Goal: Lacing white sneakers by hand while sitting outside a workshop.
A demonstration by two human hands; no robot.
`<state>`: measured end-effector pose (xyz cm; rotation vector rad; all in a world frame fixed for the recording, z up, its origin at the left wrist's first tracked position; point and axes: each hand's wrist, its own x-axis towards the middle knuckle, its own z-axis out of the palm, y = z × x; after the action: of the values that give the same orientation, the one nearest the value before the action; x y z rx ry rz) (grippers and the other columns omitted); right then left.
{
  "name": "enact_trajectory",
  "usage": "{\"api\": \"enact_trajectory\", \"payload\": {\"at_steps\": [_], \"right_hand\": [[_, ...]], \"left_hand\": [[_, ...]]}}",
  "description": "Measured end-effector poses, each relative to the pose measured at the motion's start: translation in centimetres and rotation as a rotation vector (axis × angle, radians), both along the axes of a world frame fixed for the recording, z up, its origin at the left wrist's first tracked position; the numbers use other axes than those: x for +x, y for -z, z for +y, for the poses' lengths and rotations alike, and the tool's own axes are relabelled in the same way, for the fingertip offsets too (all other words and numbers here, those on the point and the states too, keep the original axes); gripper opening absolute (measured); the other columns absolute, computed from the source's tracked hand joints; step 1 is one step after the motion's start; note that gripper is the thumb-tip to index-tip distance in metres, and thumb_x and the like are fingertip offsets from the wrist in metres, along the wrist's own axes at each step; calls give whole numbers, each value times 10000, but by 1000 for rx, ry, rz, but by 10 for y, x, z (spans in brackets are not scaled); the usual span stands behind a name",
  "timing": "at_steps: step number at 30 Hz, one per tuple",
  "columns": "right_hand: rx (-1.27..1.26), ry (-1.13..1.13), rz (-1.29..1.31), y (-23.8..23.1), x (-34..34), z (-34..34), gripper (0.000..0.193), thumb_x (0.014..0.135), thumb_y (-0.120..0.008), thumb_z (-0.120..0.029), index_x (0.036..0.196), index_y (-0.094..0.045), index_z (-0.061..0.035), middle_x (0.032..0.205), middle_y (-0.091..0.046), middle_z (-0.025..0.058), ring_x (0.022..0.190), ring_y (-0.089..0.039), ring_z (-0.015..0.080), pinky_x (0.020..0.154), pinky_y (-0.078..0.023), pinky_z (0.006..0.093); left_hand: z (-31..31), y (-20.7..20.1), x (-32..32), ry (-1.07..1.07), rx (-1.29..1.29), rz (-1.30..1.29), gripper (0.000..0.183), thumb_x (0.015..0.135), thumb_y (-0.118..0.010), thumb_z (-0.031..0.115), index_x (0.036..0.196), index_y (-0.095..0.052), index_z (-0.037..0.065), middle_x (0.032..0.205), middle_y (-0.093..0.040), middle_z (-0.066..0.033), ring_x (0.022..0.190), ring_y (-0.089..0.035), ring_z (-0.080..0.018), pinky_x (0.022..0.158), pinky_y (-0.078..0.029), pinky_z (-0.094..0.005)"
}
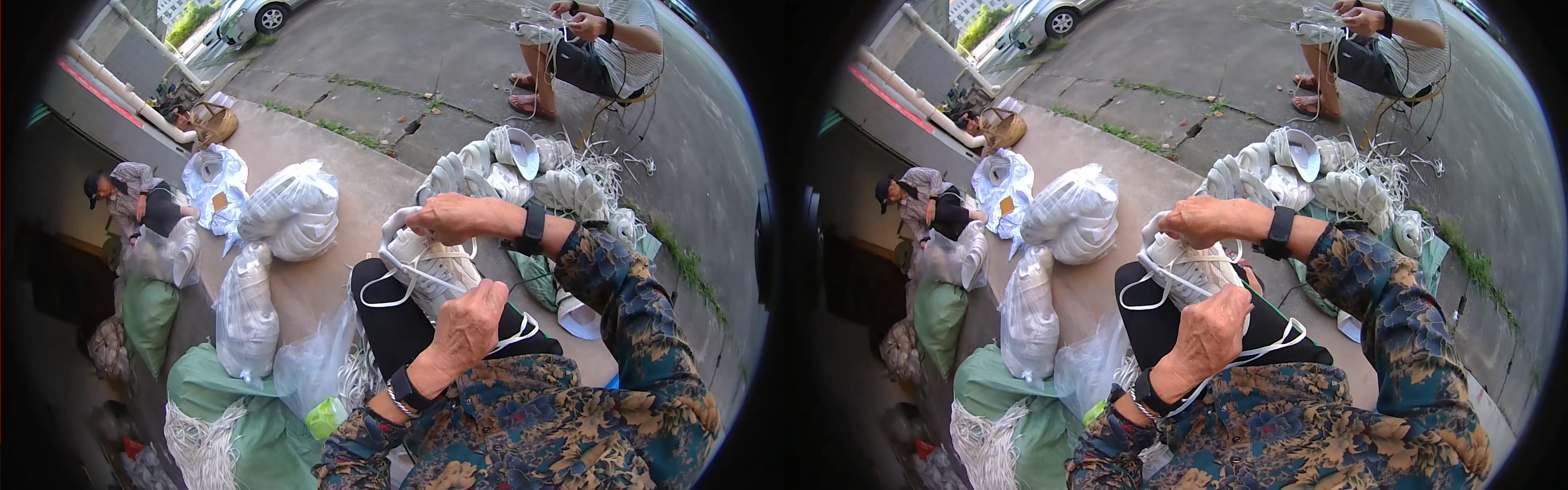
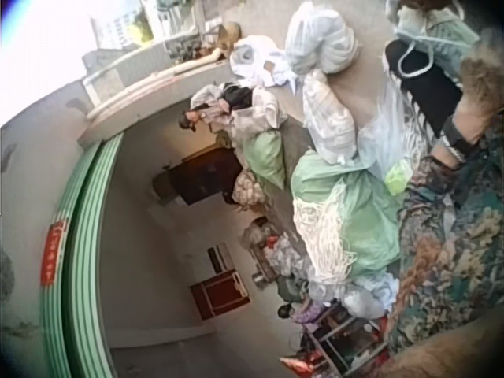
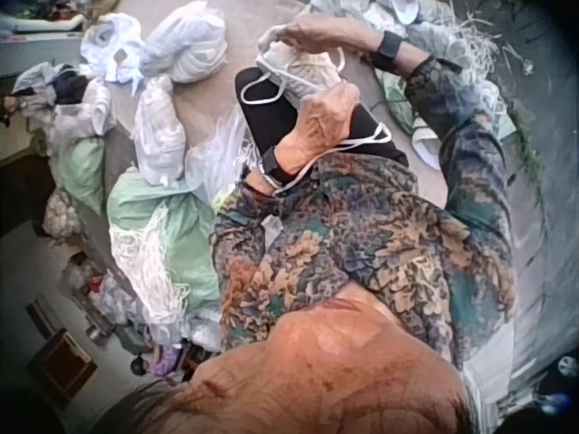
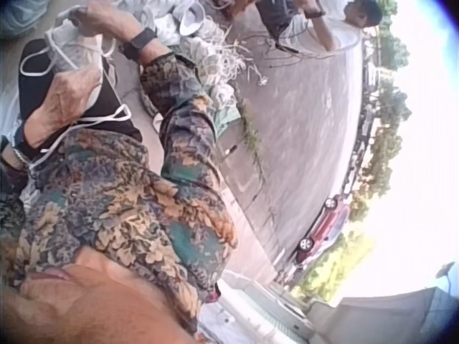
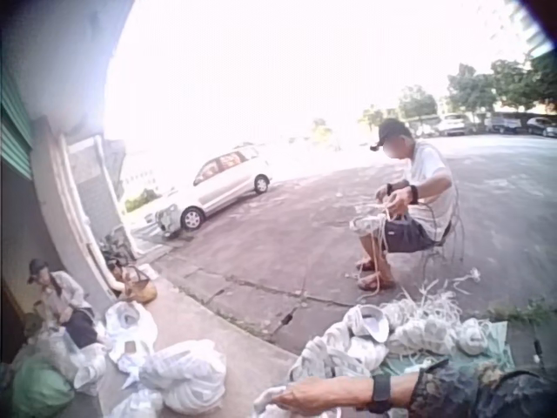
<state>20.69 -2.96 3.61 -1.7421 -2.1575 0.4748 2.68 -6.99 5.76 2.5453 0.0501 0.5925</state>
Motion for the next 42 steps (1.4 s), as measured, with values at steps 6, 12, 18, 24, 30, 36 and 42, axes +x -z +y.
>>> {"api": "enact_trajectory", "payload": {"at_steps": [6, 12, 18, 24, 30, 36, 42], "right_hand": [[53, 24, 231, 12, 9, -13, 137, 675, -594, 16, 785, -538, -45, 632, -567, 89, 600, -580, 245, 530, -420, 363], [147, 23, 445, 31, 6, -18, 120, 694, -617, -6, 758, -523, -45, 618, -553, 64, 586, -559, 180, 531, -423, 311], [45, 48, 442, 24, 14, -19, 108, 733, -613, -49, 831, -566, -42, 668, -598, 70, 629, -595, 199, 586, -457, 331], [268, 83, 371, 17, -15, -5, 133, 757, -618, -145, 852, -675, -71, 750, -645, 89, 675, -626, 225, 597, -473, 339], [254, -222, 268, 8, -80, -8, 157, 824, -564, -143, 772, -599, 1, 685, -599, 138, 666, -603, 299, 612, -464, 380], [114, 423, 1331, -27, 22, -2, 195, 893, -512, -197, 768, -608, -83, 665, -596, -7, 508, -462, 69, 455, -335, 214], [121, 783, 1501, -21, 40, -7, 171, 899, -507, -232, 811, -610, -129, 752, -612, -31, 631, -467, 58, 600, -370, 239]], "left_hand": [[69, 41, 13, -521, -589, 13, 85, 773, -608, 22, 831, -549, 0, 601, -589, -63, 528, -547, -97, 517, -434, -253], [104, 49, 33, -546, -184, 228, 86, 723, -595, 90, 786, -600, 30, 664, -620, -147, 632, -618, -276, 620, -471, -383], [121, 40, 8, -599, -2, 287, 82, 702, -591, 110, 715, -600, 30, 669, -615, -160, 661, -616, -303, 623, -464, -401], [163, 27, -108, -807, -817, 322, 100, 787, -568, 98, 732, -525, 26, 532, -537, -61, 388, -479, -135, 343, -331, -252], [128, -2, -89, -555, -1499, 47, 87, 856, -554, 110, 850, -481, 63, 570, -519, -44, 366, -451, -122, 289, -282, -219], [137, 32, -91, -474, -1640, -175, 56, 884, -509, 106, 884, -469, 67, 893, -609, -140, 552, -579, -172, 397, -382, -225], [137, 53, -66, -234, -1982, -475, 76, 915, -458, 156, 923, -496, 90, 1087, -588, -176, 743, -622, -268, 493, -426, -272]]}}
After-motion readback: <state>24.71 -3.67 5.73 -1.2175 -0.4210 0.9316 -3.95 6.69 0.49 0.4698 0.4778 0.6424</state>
